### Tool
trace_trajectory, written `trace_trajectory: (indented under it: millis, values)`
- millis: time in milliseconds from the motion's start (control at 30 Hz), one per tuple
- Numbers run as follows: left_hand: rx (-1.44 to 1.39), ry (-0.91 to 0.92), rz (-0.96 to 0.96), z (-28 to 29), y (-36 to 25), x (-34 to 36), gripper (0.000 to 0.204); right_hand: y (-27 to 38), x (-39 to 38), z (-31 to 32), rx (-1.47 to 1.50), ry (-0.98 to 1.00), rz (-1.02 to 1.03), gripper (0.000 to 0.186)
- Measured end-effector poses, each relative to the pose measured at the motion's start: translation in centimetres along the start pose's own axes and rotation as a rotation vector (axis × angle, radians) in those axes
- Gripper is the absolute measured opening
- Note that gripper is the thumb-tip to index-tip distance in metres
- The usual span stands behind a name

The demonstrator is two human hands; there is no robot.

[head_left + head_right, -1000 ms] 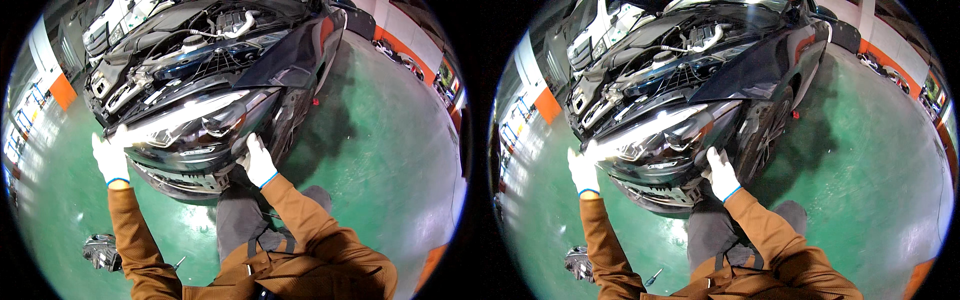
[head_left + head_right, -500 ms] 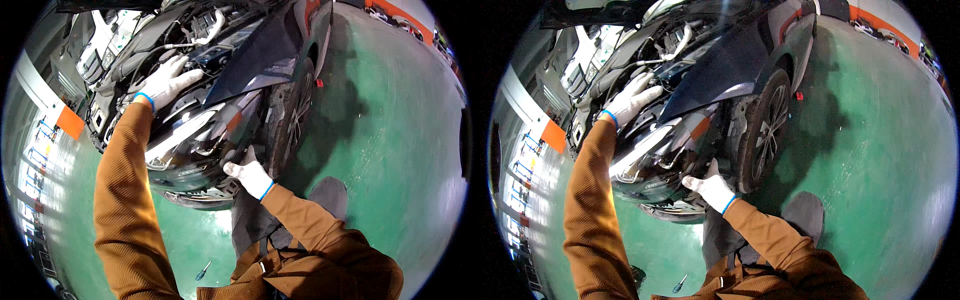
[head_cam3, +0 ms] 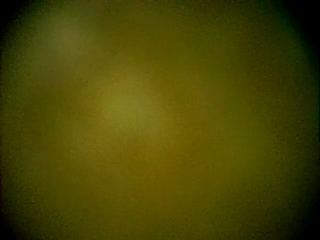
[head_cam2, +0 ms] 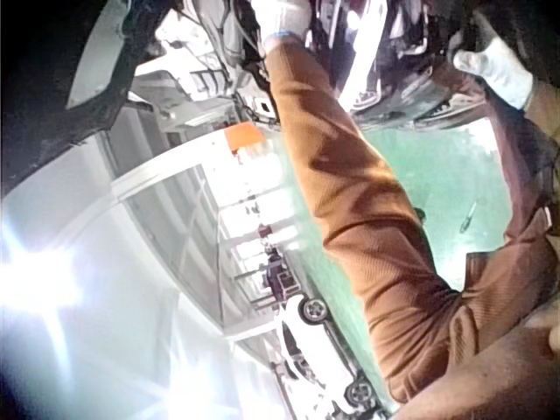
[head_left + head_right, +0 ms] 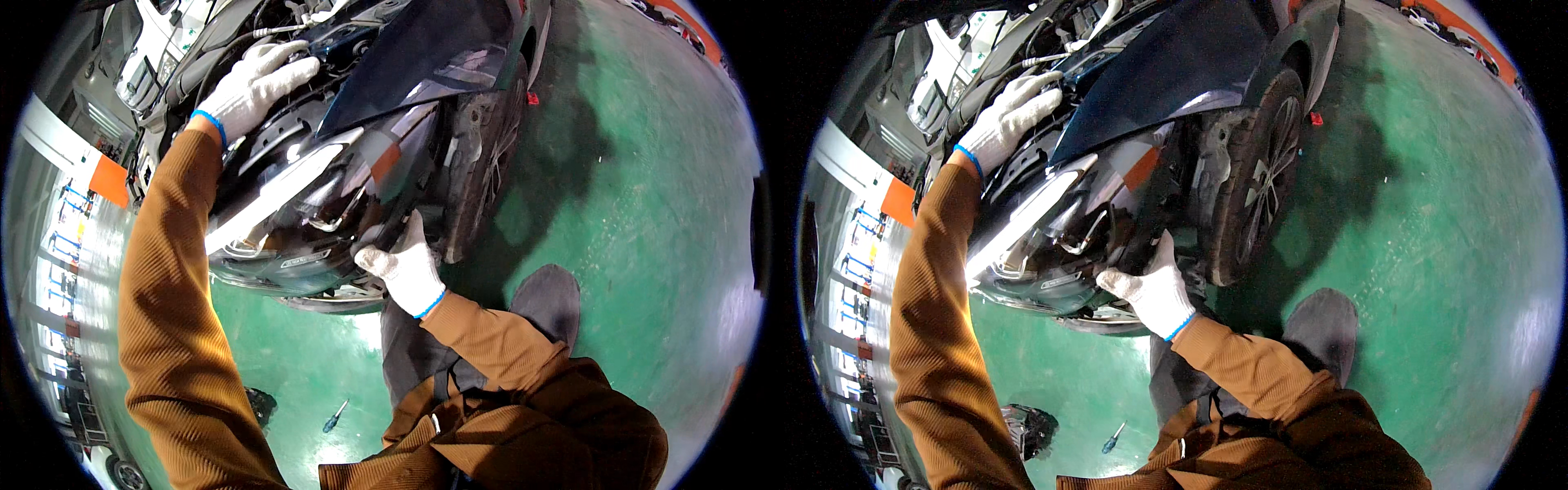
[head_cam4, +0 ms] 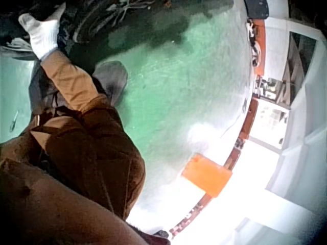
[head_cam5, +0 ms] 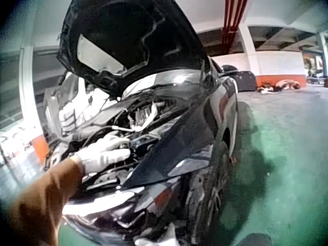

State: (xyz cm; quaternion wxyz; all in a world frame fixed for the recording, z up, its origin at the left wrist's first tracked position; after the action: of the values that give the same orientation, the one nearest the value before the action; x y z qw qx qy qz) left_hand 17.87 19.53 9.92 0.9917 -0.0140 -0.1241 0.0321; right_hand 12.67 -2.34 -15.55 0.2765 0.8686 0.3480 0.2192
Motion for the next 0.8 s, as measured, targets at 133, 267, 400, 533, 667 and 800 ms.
trace_trajectory:
  millis: [133,267,400,533,667,800]
  values:
    - [-0.041,0.043,-0.067,-0.1,-0.3,0.2,0.076,0.3,0.3,0.5,-0.251,-0.038,0.078,0.07]
    - [-0.073,0.038,0.069,0.0,-0.1,0.3,0.079,-0.6,0.3,0.8,-0.136,-0.04,0.035,0.071]
    - [-0.066,0.037,0.025,0.1,0.3,0.2,0.075,0.0,-0.1,0.0,-0.01,0.018,-0.001,0.076]
    - [-0.243,-0.008,-0.069,0.0,-0.6,0.5,0.061,-0.3,0.0,0.8,-0.037,-0.031,0.012,0.094]
    - [-0.602,0.029,0.119,-0.4,0.5,-0.9,0.06,-1.0,0.4,1.4,-0.3,0.008,0.052,0.09]
    - [-0.398,0.043,0.002,0.0,-0.4,0.0,0.061,-0.3,0.2,2.2,-0.29,0.007,0.057,0.1]
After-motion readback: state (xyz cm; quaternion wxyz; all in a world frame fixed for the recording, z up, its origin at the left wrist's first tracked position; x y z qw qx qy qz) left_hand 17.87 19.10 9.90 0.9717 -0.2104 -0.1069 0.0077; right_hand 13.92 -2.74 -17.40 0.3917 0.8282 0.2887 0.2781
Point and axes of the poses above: each hand's wrist, its own x-axis towards the middle knuckle, its own z-axis out of the back of the hand, y = z × x, the point moved 6 cm from there along x, towards the middle knuckle, and after that the axes turned 4 degrees about y, right-handed, at the moved point
